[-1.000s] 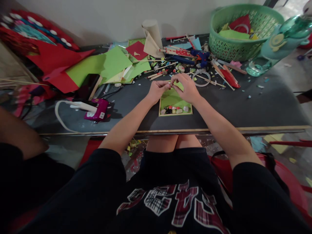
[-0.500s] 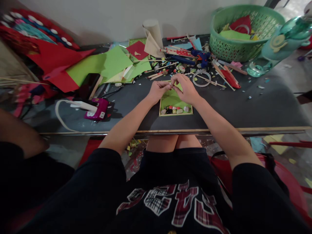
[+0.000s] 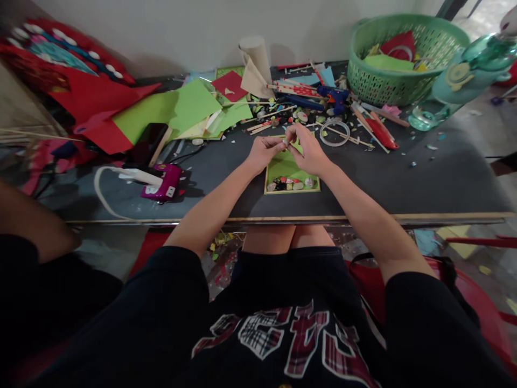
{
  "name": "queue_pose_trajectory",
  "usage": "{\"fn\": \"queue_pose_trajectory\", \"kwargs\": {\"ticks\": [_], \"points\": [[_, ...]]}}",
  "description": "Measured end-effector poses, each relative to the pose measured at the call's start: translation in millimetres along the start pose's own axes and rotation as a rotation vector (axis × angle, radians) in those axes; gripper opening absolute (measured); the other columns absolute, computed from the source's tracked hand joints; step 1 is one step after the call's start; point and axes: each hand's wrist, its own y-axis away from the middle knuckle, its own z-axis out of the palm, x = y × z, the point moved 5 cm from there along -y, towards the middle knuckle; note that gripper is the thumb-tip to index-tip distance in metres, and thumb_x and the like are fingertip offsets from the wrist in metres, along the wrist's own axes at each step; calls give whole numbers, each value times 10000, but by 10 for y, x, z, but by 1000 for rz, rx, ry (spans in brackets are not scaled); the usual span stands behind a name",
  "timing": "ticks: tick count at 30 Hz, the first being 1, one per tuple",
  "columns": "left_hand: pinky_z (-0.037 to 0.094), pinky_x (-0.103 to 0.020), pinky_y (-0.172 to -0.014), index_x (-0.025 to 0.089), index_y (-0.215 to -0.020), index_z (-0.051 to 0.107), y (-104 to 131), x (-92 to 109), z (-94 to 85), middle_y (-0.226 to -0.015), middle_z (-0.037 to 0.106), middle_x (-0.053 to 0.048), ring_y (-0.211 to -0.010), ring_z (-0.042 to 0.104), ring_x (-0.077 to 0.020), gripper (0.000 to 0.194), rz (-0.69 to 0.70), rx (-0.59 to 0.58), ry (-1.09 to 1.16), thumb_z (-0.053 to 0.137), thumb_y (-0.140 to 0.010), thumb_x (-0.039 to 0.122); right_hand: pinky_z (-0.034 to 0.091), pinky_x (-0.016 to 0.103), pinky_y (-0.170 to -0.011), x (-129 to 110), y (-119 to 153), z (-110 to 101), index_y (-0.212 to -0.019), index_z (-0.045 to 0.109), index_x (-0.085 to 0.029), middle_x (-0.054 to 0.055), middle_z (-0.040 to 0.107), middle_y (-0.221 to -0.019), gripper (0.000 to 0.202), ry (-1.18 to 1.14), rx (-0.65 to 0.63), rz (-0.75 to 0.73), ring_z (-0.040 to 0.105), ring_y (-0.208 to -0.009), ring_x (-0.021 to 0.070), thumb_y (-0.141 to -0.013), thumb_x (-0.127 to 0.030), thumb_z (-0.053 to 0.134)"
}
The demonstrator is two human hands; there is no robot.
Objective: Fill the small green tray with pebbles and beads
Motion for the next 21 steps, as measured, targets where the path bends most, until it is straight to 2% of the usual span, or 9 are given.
{"fn": "queue_pose_trajectory", "kwargs": {"ticks": [9, 14, 21], "points": [[426, -244, -663, 160, -773, 816, -11, 17, 1, -654, 683, 11, -629, 534, -79, 629, 2, 51, 32, 830, -573, 756, 521, 480, -942, -32, 15, -75, -1124, 529, -261, 59, 638, -1066, 288, 58, 53, 60, 624, -917, 231, -952, -489, 571], [409, -228, -611, 162, -784, 820, -12, 23, -1, -633, 682, 9, -592, 518, -65, 638, -2, 72, 39, 829, -567, 762, 520, 502, -940, -23, 22, -108, -1063, 585, -256, 55, 648, -997, 284, 93, 88, 70, 622, -917, 243, -935, -509, 607], [454, -234, -651, 161, -792, 807, -4, 30, 6, -693, 724, -15, -654, 588, -89, 633, 26, 65, 25, 800, -619, 770, 544, 458, -876, 48, 22, -139, -1016, 603, -254, 37, 661, -949, 329, 58, 132, 84, 633, -859, 219, -941, -574, 591]]}}
